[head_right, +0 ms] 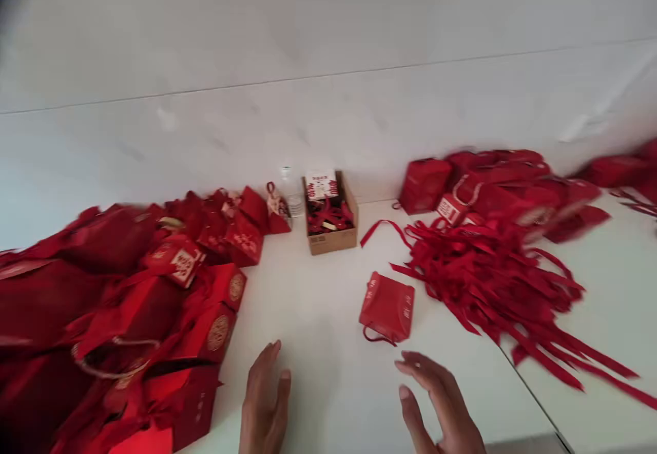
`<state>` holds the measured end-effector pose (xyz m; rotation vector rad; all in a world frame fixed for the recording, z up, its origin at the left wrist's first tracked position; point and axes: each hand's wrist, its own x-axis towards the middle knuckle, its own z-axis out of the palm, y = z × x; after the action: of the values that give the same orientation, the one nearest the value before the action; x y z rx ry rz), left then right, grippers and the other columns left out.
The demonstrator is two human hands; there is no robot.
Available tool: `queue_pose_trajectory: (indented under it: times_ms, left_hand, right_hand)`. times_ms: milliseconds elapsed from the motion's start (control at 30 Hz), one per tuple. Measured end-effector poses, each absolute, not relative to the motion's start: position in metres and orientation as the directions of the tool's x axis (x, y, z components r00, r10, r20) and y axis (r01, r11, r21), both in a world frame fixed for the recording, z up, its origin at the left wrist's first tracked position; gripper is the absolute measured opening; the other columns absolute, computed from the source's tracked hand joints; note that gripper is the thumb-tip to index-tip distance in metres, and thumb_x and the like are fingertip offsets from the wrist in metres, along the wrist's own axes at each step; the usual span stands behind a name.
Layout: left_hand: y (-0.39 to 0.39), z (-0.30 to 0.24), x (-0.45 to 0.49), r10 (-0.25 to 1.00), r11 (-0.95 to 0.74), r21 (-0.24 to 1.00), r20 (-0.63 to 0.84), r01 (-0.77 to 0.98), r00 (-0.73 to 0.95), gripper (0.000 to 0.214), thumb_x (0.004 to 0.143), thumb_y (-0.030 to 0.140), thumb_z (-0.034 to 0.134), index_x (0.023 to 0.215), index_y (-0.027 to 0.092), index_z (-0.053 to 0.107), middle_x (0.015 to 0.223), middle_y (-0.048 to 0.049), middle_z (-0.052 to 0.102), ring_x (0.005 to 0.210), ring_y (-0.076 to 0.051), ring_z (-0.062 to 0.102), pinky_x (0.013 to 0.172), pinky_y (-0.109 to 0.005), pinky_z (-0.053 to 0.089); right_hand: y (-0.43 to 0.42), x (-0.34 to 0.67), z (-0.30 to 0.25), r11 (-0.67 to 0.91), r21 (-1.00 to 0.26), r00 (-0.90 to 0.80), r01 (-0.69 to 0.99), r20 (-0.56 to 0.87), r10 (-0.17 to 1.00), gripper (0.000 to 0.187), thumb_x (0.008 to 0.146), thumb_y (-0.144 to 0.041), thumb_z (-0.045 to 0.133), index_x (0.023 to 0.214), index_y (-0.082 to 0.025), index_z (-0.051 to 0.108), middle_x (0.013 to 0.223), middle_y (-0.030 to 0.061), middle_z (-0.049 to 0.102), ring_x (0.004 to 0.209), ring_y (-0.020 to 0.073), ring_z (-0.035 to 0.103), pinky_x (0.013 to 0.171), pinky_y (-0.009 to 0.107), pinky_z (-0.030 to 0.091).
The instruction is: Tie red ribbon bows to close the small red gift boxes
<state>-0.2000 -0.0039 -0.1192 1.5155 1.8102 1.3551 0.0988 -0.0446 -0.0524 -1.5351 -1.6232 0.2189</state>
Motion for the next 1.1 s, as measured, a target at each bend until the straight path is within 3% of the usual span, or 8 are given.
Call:
queue_pose_trajectory:
  times_ms: [133,300,433,633,833,1100]
  left_hand:
    - [-0.003,-0.122,-0.190,0.903,-0.051,0.817,0.284,0.574,-0.324,0.045,0.096,0.049,0.057,0.128,0.019,0.069,0.134,-0.0173,0.071,0.128,-0.034,0.066,0.110,-0.056,0.052]
    - [-0.016,-0.114,-0.166,0.843,0.038,0.793,0.301,0.608,-0.445,0.038,0.098,0.046,0.055,0.123,0.022,0.069,0.122,-0.0123,0.076,0.117,-0.030,0.071,0.101,-0.048,0.057]
    - [-0.030,-0.117,-0.135,0.797,0.074,0.778,0.330,0.624,-0.506,0.035,0.099,0.044,0.053,0.120,0.022,0.069,0.113,-0.0102,0.078,0.114,-0.029,0.071,0.103,-0.046,0.055]
    - [-0.034,-0.118,-0.123,0.808,0.105,0.727,0.335,0.678,-0.484,0.030,0.097,0.042,0.056,0.111,0.023,0.072,0.111,-0.0094,0.078,0.114,-0.028,0.070,0.101,-0.045,0.056]
    - [-0.032,-0.117,-0.129,0.831,0.074,0.642,0.384,0.763,-0.403,0.029,0.097,0.041,0.055,0.110,0.022,0.072,0.107,-0.0102,0.077,0.108,-0.029,0.070,0.095,-0.045,0.057]
    - [-0.028,-0.118,-0.132,0.831,0.095,0.565,0.408,0.820,-0.378,0.024,0.098,0.039,0.055,0.112,0.025,0.070,0.105,-0.0092,0.078,0.105,-0.031,0.071,0.094,-0.047,0.057]
  right_hand:
    - [-0.032,0.120,-0.041,0.009,-0.770,0.344,0.638,0.295,0.892,0.037,0.103,-0.047,0.054,0.136,-0.030,0.058,0.138,0.0134,0.065,0.117,0.0316,0.071,0.083,0.042,0.067]
    - [-0.006,0.133,-0.063,0.078,-0.801,0.209,0.593,0.246,0.946,0.057,0.100,-0.052,0.058,0.149,-0.025,0.043,0.150,0.0183,0.057,0.125,0.0352,0.067,0.095,0.051,0.063]
    - [0.017,0.140,-0.071,0.136,-0.812,0.098,0.568,0.231,0.968,0.066,0.098,-0.055,0.060,0.152,-0.023,0.037,0.153,0.0211,0.054,0.136,0.0390,0.059,0.104,0.060,0.056]
    - [0.051,0.155,-0.074,0.171,-0.853,-0.038,0.493,0.176,0.984,0.057,0.104,-0.047,0.053,0.155,-0.027,0.039,0.155,0.0152,0.055,0.141,0.0316,0.056,0.113,0.054,0.050]
    - [0.057,0.157,-0.094,0.124,-0.898,0.031,0.421,0.151,0.988,0.054,0.104,-0.046,0.053,0.152,-0.024,0.042,0.139,0.0159,0.068,0.128,0.0301,0.067,0.102,0.048,0.059]
    - [0.059,0.159,-0.088,0.167,-0.881,0.040,0.442,0.205,0.978,0.029,0.105,-0.038,0.049,0.127,-0.027,0.063,0.122,0.0088,0.075,0.115,0.0250,0.073,0.092,0.038,0.063]
